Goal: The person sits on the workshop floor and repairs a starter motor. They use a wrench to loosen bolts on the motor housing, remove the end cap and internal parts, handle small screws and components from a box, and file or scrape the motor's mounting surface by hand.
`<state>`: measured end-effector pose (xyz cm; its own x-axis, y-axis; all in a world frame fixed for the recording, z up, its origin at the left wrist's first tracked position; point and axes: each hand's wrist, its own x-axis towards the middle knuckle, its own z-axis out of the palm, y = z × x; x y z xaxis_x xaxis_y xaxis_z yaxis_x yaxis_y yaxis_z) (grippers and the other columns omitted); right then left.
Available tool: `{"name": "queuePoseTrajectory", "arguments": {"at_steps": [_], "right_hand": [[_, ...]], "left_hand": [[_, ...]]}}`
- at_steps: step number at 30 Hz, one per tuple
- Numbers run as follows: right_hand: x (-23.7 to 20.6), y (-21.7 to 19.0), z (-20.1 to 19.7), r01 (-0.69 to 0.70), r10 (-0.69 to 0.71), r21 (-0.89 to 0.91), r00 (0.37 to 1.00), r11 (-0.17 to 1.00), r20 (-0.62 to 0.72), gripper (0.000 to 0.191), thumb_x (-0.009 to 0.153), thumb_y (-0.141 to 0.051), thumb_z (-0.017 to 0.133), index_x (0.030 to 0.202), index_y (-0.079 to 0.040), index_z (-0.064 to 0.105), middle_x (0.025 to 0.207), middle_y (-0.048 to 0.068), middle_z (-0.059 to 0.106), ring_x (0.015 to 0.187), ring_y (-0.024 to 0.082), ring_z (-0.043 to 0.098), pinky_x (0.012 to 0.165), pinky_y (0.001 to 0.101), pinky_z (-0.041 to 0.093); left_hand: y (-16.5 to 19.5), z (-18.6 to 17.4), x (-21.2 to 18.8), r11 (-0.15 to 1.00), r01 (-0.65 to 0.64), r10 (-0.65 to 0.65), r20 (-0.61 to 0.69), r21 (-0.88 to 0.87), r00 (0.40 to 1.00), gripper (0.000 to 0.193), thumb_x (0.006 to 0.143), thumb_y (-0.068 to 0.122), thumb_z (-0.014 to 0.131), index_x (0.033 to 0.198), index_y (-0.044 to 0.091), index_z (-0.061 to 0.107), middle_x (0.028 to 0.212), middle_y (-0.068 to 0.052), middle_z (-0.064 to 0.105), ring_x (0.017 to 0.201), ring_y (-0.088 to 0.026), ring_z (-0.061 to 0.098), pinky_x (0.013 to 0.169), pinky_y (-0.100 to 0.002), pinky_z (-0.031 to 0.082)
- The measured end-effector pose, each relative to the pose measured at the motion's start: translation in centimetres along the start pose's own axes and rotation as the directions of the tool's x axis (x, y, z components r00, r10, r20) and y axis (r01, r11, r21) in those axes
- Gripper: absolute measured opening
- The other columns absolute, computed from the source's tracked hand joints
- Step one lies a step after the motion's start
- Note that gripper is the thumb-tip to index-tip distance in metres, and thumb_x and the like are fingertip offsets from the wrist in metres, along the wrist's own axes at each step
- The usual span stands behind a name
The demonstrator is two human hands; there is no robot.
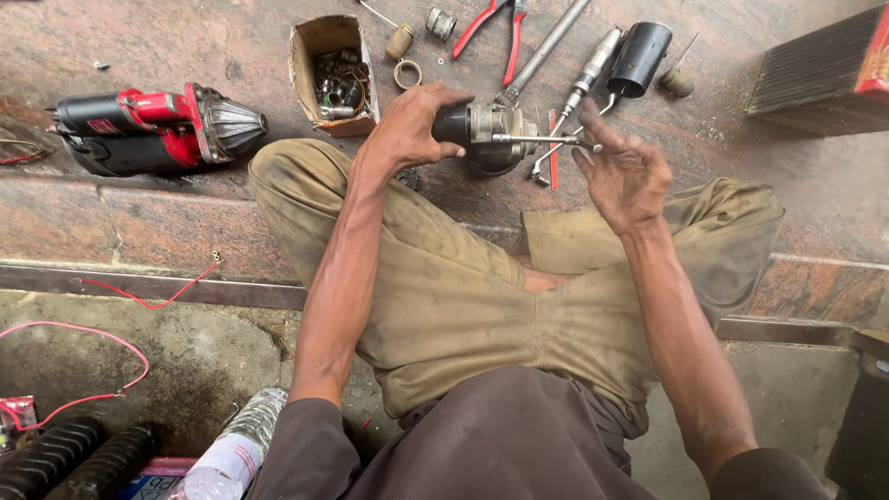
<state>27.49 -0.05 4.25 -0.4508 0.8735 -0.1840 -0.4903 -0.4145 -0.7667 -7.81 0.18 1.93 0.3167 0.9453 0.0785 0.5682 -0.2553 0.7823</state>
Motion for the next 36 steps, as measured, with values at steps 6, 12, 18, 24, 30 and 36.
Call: {"name": "queuePoseTrajectory", "arguments": {"at_steps": [6,12,18,24,30,36], "right_hand": [[1.3,-0.4,-1.9,-0.455,0.379,-0.096,0.826,0.886,-0.417,0.069,0.096,-0.034,0.071,0.15,0.002,0.045,0.143,0.023,0.056,0.118,0.028,0.063,0.091,0.0516,0.057],[2.5,-0.1,-3.4,-0.027,-0.05,-0.739,0.995,0.673,-0.081,0.043,0.101,0.012,0.061,0.142,0.0,0.062,0.125,0.017,0.074,0.116,0.025,0.075,0.097,0.0411,0.063],[2.1,-0.2,-1.9,-0.163,-0.015,-0.383,0.906,0.909,-0.422,0.032,0.097,-0.006,0.068,0.129,-0.006,0.065,0.127,0.011,0.073,0.118,0.023,0.067,0.1,0.046,0.062],[2.0,-1.2,-1.5,-0.406,0.348,-0.064,0.846,0.912,-0.404,0.026,0.093,-0.014,0.069,0.116,-0.002,0.068,0.115,0.013,0.074,0.111,0.026,0.073,0.091,0.0505,0.059],[2.4,-1.5,-2.4,0.036,-0.098,-0.623,0.993,0.782,-0.066,0.02,0.093,0.004,0.069,0.113,0.004,0.069,0.116,0.021,0.076,0.105,0.028,0.073,0.094,0.0464,0.059],[2.0,-1.5,-0.9,-0.335,0.148,-0.172,0.744,0.926,-0.652,0.014,0.101,-0.013,0.061,0.111,-0.011,0.071,0.102,0.008,0.075,0.1,0.02,0.07,0.078,0.0482,0.06]], "left_hand": [[1.4,0.2,0.7,0.996,0.078,-0.081,-0.069,-0.052,0.994,0.074,0.08,0.06,0.085,0.128,0.005,0.069,0.122,-0.019,0.071,0.108,-0.034,0.07,0.096,-0.044,0.052],[2.2,0.3,1.0,0.98,0.181,-0.188,-0.102,-0.08,0.977,0.058,0.077,0.054,0.081,0.119,0.013,0.077,0.109,-0.012,0.076,0.1,-0.028,0.073,0.091,-0.042,0.055],[2.2,0.6,0.7,0.986,0.088,-0.112,-0.174,-0.138,0.978,0.049,0.079,0.048,0.084,0.115,0.015,0.078,0.111,-0.011,0.077,0.101,-0.027,0.073,0.09,-0.042,0.055],[2.1,0.6,0.8,0.984,0.12,-0.141,-0.165,-0.135,0.976,0.052,0.077,0.048,0.084,0.12,0.019,0.076,0.098,-0.009,0.076,0.094,-0.027,0.073,0.085,-0.043,0.055],[2.2,0.4,0.8,0.983,0.111,-0.133,-0.147,-0.148,0.98,0.053,0.078,0.047,0.084,0.123,0.02,0.075,0.092,-0.008,0.074,0.091,-0.028,0.073,0.083,-0.043,0.054],[2.1,0.6,0.9,0.983,0.114,-0.136,-0.15,-0.145,0.979,0.053,0.078,0.046,0.084,0.123,0.021,0.075,0.093,-0.008,0.074,0.092,-0.027,0.073,0.083,-0.043,0.055]]}}
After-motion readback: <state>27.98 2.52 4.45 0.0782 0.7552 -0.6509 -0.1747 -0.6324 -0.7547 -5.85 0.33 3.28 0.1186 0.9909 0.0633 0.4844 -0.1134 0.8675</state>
